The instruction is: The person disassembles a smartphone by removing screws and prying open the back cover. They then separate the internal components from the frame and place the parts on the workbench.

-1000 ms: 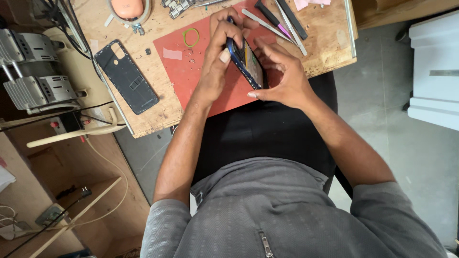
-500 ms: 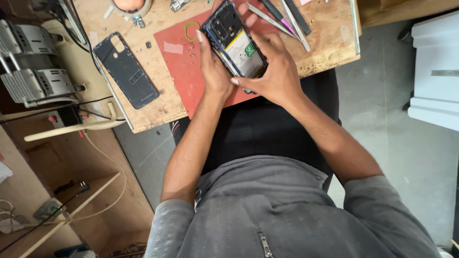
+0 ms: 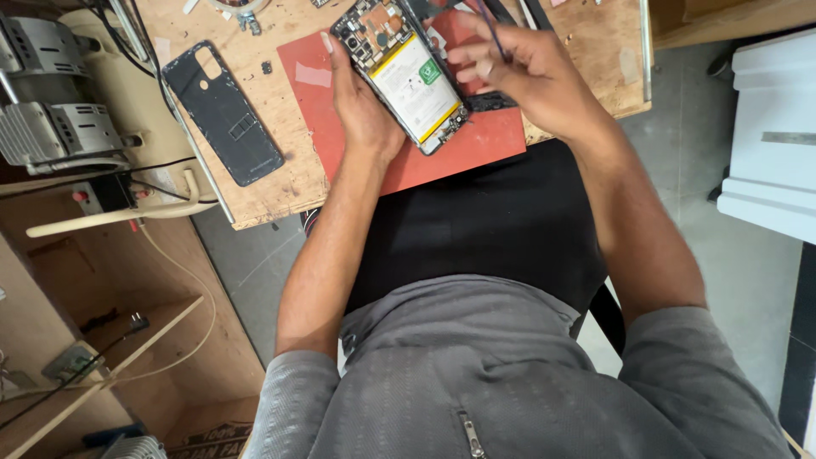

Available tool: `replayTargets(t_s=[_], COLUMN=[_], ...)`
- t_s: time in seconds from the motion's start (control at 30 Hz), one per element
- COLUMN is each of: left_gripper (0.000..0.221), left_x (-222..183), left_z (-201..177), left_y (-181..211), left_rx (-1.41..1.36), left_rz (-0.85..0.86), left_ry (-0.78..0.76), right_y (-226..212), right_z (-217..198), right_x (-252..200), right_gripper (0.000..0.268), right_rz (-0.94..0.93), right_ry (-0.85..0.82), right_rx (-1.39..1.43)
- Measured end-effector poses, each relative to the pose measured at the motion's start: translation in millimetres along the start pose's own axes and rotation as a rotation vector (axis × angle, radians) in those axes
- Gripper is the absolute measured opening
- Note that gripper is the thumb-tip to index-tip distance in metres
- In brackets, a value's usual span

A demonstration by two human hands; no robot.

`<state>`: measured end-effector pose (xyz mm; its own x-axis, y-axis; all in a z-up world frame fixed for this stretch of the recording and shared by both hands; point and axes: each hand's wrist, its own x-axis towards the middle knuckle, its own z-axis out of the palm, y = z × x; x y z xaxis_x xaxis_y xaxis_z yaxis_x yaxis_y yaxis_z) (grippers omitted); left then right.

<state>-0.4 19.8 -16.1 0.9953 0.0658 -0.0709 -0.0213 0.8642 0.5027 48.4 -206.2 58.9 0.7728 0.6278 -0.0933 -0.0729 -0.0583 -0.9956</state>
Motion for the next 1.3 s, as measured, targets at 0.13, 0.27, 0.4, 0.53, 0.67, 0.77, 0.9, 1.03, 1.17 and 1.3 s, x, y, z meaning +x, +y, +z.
replayTargets(t_s=[0.13, 0.27, 0.4, 0.53, 0.67, 0.77, 0.9, 1.03, 1.17, 1.3], left_gripper=[0.069, 0.076, 0.079, 0.077, 0.078, 0.080, 0.081, 0.091, 0.092, 0.090], left_x=[-3, -14, -21, -29, -41, -48, -59, -67, -75, -80], left_z=[-2, -3, -4, -5, -2, 9, 37, 70, 92, 100], left_y=[14, 31, 43, 52, 68, 81, 98, 115, 127, 131], left_rx=[-0.051, -0.008, 0.031, -0.057, -0.053, -0.085, -0.159, -0.293, -0.289, -0.225], left_rz=[-0.051, -0.082, -0.067, -0.075, -0.065, -0.071, -0.093, -0.197, -0.207, -0.200], left_ry=[0.117, 0.032, -0.034, -0.063, -0.140, -0.152, -0.159, 0.047, -0.031, -0.155], right_y=[2, 5, 11, 12, 11, 16, 25, 32, 35, 37], right_z=[3, 11, 26, 22, 13, 16, 25, 36, 37, 24], right_x=[2, 4, 7, 14, 17, 23, 30, 37, 36, 32], right_gripper=[0.039, 0.039, 0.041, 0.028, 0.017, 0.016, 0.019, 0.026, 0.028, 0.023], right_rz=[-0.044, -0.051, -0.151, -0.230, -0.162, -0.226, -0.210, -0.140, -0.073, -0.096], right_ry=[0.075, 0.132, 0.183, 0.259, 0.271, 0.205, 0.150, 0.138, 0.187, 0.219], right_rx=[-0.157, -0.137, -0.156, -0.098, -0.151, -0.099, -0.065, 0.003, -0.057, -0.044])
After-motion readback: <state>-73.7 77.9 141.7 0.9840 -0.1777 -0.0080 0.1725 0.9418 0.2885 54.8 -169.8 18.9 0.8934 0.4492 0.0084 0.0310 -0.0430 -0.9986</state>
